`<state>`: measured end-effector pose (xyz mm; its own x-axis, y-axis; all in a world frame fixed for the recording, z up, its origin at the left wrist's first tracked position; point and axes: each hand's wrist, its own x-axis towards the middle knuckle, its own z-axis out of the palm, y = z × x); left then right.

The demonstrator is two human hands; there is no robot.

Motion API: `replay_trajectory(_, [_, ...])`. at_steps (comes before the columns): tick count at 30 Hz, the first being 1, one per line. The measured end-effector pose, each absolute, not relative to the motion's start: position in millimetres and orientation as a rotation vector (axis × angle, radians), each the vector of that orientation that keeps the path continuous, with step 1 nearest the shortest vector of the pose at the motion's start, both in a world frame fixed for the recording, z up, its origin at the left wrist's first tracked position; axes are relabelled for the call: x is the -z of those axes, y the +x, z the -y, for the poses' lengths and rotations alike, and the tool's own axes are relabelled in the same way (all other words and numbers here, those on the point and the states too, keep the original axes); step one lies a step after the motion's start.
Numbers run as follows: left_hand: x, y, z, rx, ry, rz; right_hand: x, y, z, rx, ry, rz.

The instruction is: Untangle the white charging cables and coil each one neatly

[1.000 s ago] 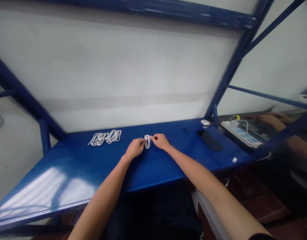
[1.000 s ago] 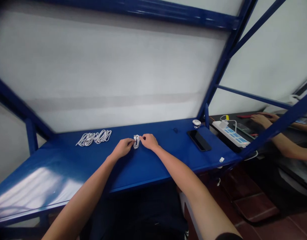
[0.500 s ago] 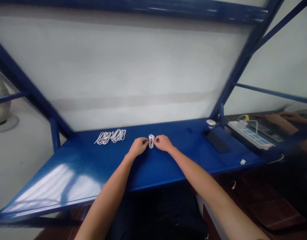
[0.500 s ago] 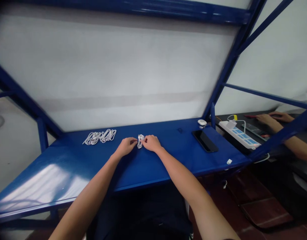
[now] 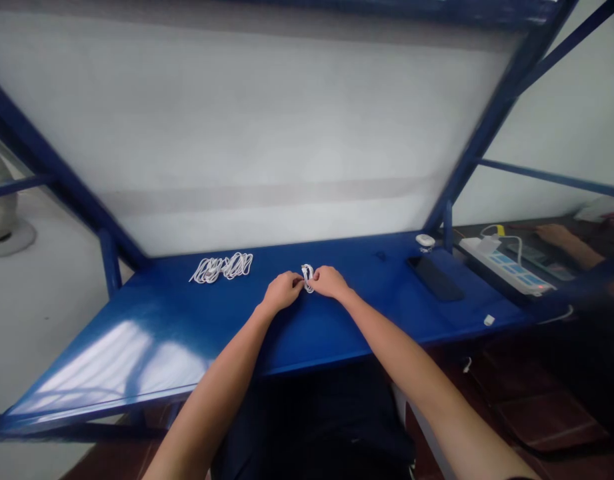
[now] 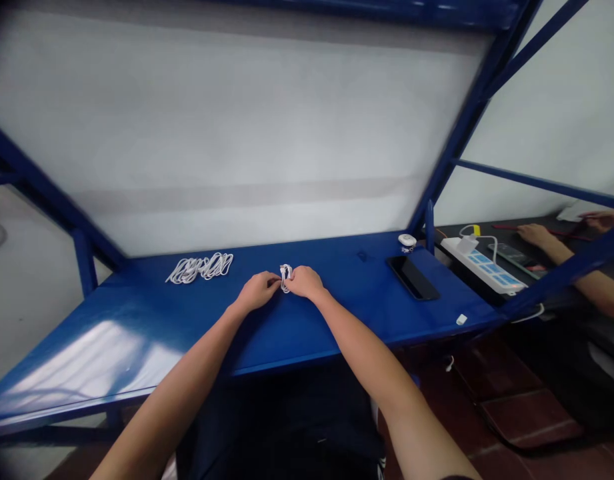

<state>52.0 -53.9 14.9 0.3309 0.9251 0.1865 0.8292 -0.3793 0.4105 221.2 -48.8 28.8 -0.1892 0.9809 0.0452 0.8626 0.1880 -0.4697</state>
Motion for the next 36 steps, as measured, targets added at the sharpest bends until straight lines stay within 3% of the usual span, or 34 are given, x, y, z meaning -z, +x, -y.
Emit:
replay_trajectory(9, [-17.2, 48.7, 53.6, -0.685, 2.302, -1.504, -26.1, 232.1, 42.9, -0.635, -1.629, 2.027])
replay_trajectory(20, [-16.2, 62.9, 65.5, -0.444, 2.555, -1.538, -20.5, 235.6, 36.0, -0.618, -1.67, 1.91])
replay_trajectory(36, [-16.1, 52.2, 57.5, -0.692, 2.376, -1.431, -20.5, 236.0, 37.2, -0.659, -1.594, 1.951])
